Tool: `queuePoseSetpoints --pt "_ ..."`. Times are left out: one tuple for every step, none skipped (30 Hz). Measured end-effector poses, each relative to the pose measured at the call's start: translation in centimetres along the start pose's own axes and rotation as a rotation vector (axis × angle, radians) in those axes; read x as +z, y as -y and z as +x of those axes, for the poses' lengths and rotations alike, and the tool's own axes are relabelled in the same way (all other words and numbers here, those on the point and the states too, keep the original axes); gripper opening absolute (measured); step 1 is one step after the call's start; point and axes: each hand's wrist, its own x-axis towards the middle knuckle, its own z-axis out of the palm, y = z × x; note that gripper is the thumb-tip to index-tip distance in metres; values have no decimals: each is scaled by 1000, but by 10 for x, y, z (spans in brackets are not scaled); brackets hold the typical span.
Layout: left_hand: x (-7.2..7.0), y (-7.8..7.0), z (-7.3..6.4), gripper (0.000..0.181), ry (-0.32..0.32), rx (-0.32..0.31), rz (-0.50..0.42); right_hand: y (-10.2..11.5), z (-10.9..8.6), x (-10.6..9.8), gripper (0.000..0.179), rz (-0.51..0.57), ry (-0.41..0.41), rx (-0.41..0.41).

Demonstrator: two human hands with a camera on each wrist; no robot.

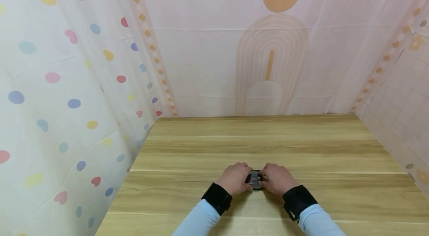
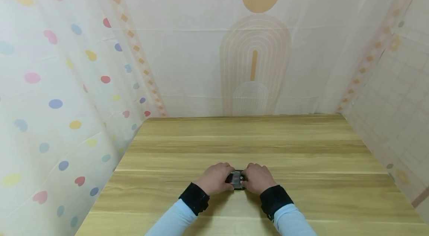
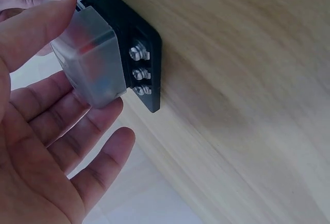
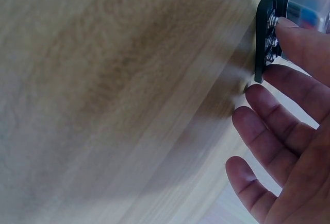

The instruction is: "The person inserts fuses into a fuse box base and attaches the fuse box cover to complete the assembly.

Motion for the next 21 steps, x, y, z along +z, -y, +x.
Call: queuePoseSetpoints --pt "1 0 0 47 -4 0 4 0 0 0 21 0 -2 1" --pt "1 0 0 47 -8 1 10 0 0 0 21 1 -3 0" --pt "2 0 0 47 -12 2 15 0 0 0 20 2 -3 0" --pt "2 0 0 47 -15 2 20 0 0 0 20 2 -5 -1" --pt "2 0 0 47 -19 4 22 0 0 0 20 2 -6 -1" --pt "2 0 0 46 -22 5 22 1 0 0 21 2 -6 0" --pt "2 0 0 46 -26 8 22 1 0 0 21 2 -5 1" --pt "2 0 0 46 -28 9 24 0 0 0 21 4 -4 0" --pt "2 0 0 45 -29 10 23 0 0 0 21 4 -3 -1" --pt "1 -1 0 45 -32 12 23 0 0 0 21 4 -3 0" --pt "1 -1 1 44 -34 13 23 0 0 0 21 4 -3 0" --pt "0 -1 1 44 -35 13 25 0 0 0 20 1 -3 -1" --pt "0 -1 1 43 -36 13 25 0 0 1 21 0 -3 -1" --pt "0 -2 1 42 -37 10 22 0 0 1 21 -2 -4 -2" --pt "-1 -2 2 41 -38 9 22 0 0 1 21 -4 -5 -2" --pt "-2 -2 2 41 -38 8 22 0 0 2 21 -5 -5 -2" --pt "-3 -3 3 40 -38 6 20 0 0 2 21 -6 -6 -3" --pt "-3 -4 3 39 -39 3 17 0 0 2 21 -7 -7 -5" --pt "-5 -4 3 38 -39 0 16 0 0 2 21 -5 -8 -8" --pt "-6 -5 3 37 -37 -5 15 0 0 1 21 -2 -10 -12" --pt "-7 -6 3 36 -35 -10 16 0 0 1 21 -1 -12 -16"
